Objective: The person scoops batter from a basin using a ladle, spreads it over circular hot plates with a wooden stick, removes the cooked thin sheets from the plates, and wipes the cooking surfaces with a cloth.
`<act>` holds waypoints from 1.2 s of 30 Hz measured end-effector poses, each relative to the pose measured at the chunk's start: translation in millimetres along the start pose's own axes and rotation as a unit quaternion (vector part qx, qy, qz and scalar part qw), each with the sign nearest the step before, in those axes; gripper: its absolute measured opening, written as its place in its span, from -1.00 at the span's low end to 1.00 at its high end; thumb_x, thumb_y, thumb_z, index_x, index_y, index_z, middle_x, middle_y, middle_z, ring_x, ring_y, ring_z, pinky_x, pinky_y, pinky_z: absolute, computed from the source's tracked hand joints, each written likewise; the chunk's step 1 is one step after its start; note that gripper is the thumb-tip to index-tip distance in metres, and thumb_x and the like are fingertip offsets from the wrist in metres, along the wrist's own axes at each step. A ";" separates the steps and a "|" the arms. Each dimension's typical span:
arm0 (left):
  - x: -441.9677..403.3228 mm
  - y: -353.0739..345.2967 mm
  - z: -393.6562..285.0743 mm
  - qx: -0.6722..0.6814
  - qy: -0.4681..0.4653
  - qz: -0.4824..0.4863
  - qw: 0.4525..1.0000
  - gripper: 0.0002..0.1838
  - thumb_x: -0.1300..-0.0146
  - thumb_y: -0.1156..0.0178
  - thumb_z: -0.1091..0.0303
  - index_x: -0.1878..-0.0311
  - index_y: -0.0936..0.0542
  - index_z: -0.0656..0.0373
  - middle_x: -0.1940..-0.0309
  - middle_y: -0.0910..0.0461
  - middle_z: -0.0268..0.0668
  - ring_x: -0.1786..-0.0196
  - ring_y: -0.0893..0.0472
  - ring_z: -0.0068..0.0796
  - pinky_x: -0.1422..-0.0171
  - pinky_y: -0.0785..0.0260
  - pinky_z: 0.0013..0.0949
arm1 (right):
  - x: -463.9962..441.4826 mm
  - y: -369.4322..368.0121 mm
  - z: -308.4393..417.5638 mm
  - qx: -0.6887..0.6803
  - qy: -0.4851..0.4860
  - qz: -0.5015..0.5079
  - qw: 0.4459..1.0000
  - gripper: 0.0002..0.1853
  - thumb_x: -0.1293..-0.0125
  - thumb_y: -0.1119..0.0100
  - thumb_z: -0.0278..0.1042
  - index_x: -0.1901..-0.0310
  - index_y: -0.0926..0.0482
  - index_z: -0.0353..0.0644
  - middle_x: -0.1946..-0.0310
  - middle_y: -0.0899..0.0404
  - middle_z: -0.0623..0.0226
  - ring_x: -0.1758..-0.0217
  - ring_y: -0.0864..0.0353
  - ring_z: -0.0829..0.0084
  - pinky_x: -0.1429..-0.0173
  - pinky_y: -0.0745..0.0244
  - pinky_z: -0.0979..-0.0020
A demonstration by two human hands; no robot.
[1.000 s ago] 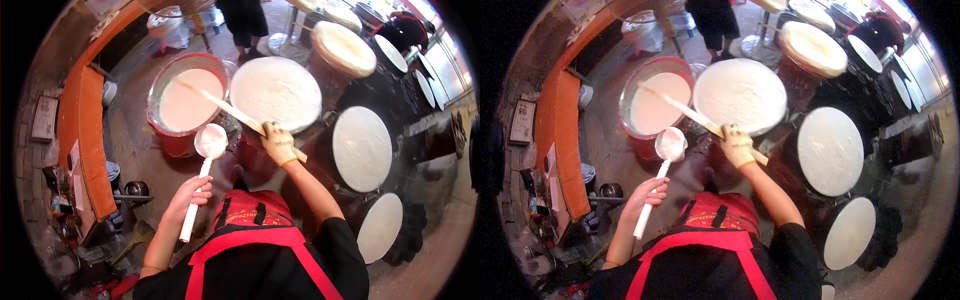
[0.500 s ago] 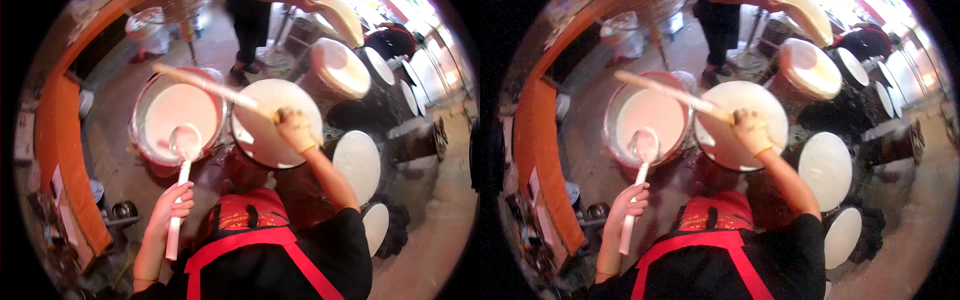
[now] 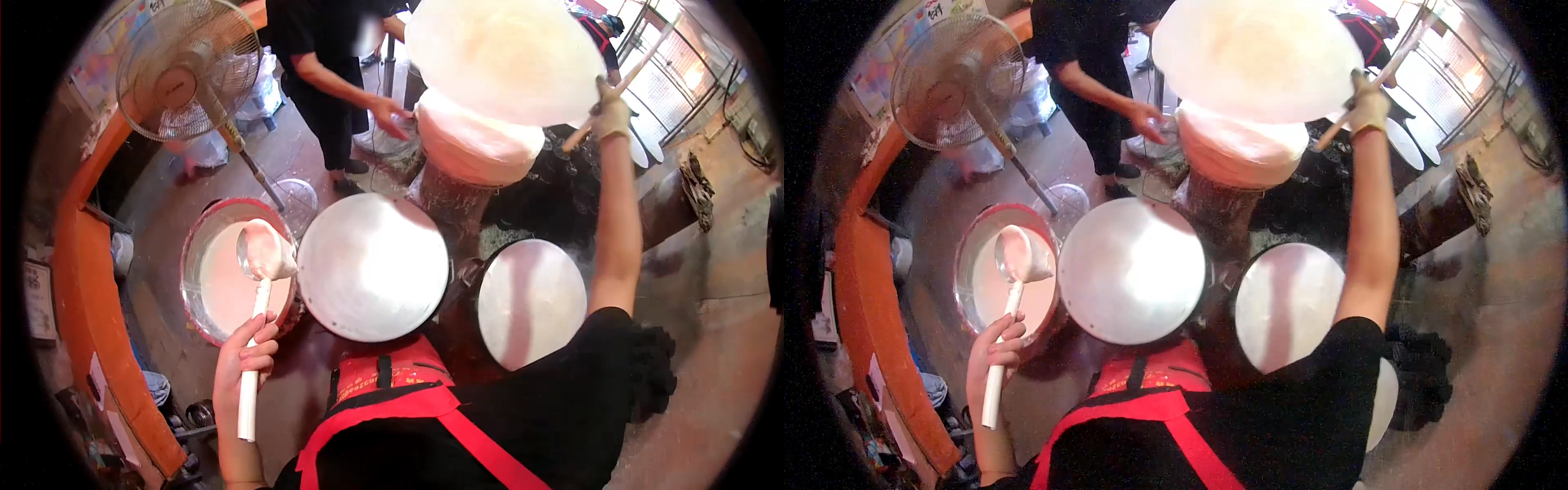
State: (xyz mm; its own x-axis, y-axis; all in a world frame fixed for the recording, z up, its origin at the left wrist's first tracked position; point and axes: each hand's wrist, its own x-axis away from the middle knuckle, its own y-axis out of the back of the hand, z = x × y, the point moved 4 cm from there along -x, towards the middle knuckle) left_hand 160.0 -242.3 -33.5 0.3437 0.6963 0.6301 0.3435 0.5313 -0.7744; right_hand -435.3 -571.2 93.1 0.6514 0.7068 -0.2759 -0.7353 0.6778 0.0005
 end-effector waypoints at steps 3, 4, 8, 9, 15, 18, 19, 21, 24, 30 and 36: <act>-12.6 -37.6 15.5 0.029 0.001 -0.015 0.999 -0.80 -0.44 0.16 0.40 0.03 -0.29 0.35 0.50 -0.21 -0.36 0.67 -0.17 -0.74 0.77 -0.05 -0.68 | -29.3 -21.2 -122.8 -0.138 -0.134 -0.059 0.980 -0.77 -0.19 -0.26 -0.24 0.30 -0.53 -0.24 0.62 -0.39 0.35 0.70 -0.24 0.50 0.61 -0.16 0.41; -15.5 -46.2 24.2 0.033 -0.005 -0.016 0.999 -0.80 -0.44 0.16 0.40 0.02 -0.29 0.36 0.51 -0.20 -0.36 0.67 -0.17 -0.74 0.77 -0.05 -0.68 | -27.6 -25.5 -162.4 -0.181 -0.144 -0.065 0.971 -0.78 -0.20 -0.26 -0.24 0.36 -0.52 -0.23 0.64 -0.39 0.33 0.73 -0.24 0.48 0.65 -0.14 0.40; -25.0 -84.8 51.9 0.037 -0.019 -0.043 0.998 -0.79 -0.45 0.18 0.39 0.03 -0.29 0.35 0.51 -0.20 -0.37 0.67 -0.17 -0.75 0.77 -0.04 -0.68 | 8.6 -41.6 -286.1 -0.162 -0.275 -0.179 0.931 -0.89 -0.19 -0.21 -0.41 0.35 -0.57 -0.27 0.59 -0.47 0.30 0.65 -0.42 0.38 0.57 -0.33 0.34; -26.3 -92.1 61.5 0.027 -0.023 -0.048 0.998 -0.79 -0.45 0.19 0.39 0.03 -0.29 0.35 0.51 -0.20 -0.37 0.68 -0.16 -0.75 0.77 -0.04 -0.68 | 14.4 -39.3 -309.9 -0.106 -0.232 -0.212 0.943 -0.85 -0.17 -0.22 -0.45 0.24 -0.57 -0.31 0.50 -0.52 0.27 0.57 -0.47 0.36 0.47 -0.40 0.34; -27.2 -125.4 96.8 -0.077 -0.018 -0.071 0.994 -0.80 -0.44 0.19 0.40 0.01 -0.30 0.32 0.51 -0.20 -0.39 0.69 -0.13 -0.77 0.78 0.01 -0.71 | 59.4 -27.6 -316.7 -0.111 -0.150 -0.229 0.955 -0.60 -0.20 -0.19 -0.50 -0.11 -0.47 -0.22 0.37 -0.57 0.30 0.51 -0.49 0.45 0.42 -0.43 0.42; -30.8 -140.6 109.1 -0.176 -0.005 -0.073 0.982 -0.80 -0.43 0.17 0.42 -0.02 -0.31 0.31 0.51 -0.20 -0.40 0.69 -0.12 -0.79 0.77 0.05 -0.73 | 55.5 -9.2 -371.1 -0.085 -0.135 -0.214 0.964 -0.72 -0.26 -0.17 -0.39 0.00 -0.51 -0.21 0.53 -0.48 0.39 0.67 -0.36 0.54 0.61 -0.26 0.46; -31.8 -141.7 112.8 -0.211 0.007 -0.073 0.975 -0.80 -0.43 0.16 0.42 -0.03 -0.31 0.30 0.51 -0.20 -0.41 0.69 -0.11 -0.80 0.77 0.07 -0.73 | 87.3 -3.9 -321.5 -0.190 -0.180 -0.210 0.942 -0.79 -0.29 -0.15 -0.29 0.12 -0.51 -0.19 0.66 -0.34 0.49 0.77 -0.21 0.62 0.71 -0.11 0.49; -37.7 -141.9 119.9 -0.276 0.029 -0.061 0.959 -0.79 -0.41 0.14 0.44 -0.04 -0.33 0.27 0.51 -0.20 -0.44 0.69 -0.11 -0.83 0.76 0.10 -0.74 | 143.1 12.0 -270.9 -0.219 -0.308 -0.111 0.919 -0.78 -0.33 -0.11 -0.19 0.16 -0.50 -0.15 0.64 -0.36 0.49 0.77 -0.22 0.65 0.73 -0.04 0.52; -62.6 -124.4 132.0 -0.333 0.090 -0.039 0.938 -0.79 -0.41 0.11 0.42 -0.04 -0.34 0.24 0.50 -0.24 -0.46 0.69 -0.13 -0.84 0.75 0.08 -0.73 | 233.6 51.9 -237.9 -0.178 -0.324 0.083 0.925 -0.74 -0.35 -0.05 -0.10 0.16 -0.48 -0.13 0.67 -0.29 0.56 0.79 -0.12 0.71 0.75 0.03 0.64; -203.4 -11.4 110.2 -0.728 -0.067 -0.009 0.682 -0.69 -0.18 -0.12 0.33 0.03 -0.44 0.22 0.61 -0.47 -0.28 0.66 -0.44 -0.50 0.67 -0.20 -0.43 | 456.5 117.3 -233.8 -0.040 -0.350 0.190 0.916 -0.64 -0.41 0.07 -0.25 -0.19 -0.40 -0.12 0.53 -0.49 0.44 0.68 -0.36 0.61 0.63 -0.18 0.59; -246.2 19.6 85.7 -0.783 -0.352 0.036 0.512 -0.71 -0.11 -0.14 0.28 0.17 -0.51 0.29 0.46 -0.54 0.08 0.40 -0.56 0.06 0.31 -0.36 -0.13 | 604.3 107.0 -158.0 0.444 -0.060 0.121 0.886 -0.33 -0.29 0.00 -0.41 -0.41 -0.08 0.26 0.26 -0.50 0.09 0.33 -0.54 0.04 0.26 -0.47 0.17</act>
State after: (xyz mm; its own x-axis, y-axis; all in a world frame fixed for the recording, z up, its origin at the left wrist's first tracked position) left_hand 7.2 -362.0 -208.6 0.1942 0.9810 -0.0007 0.8207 -0.1621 0.5479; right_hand -149.9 -103.6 -225.4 0.5500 0.8330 -0.0599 -0.4528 0.3577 0.8167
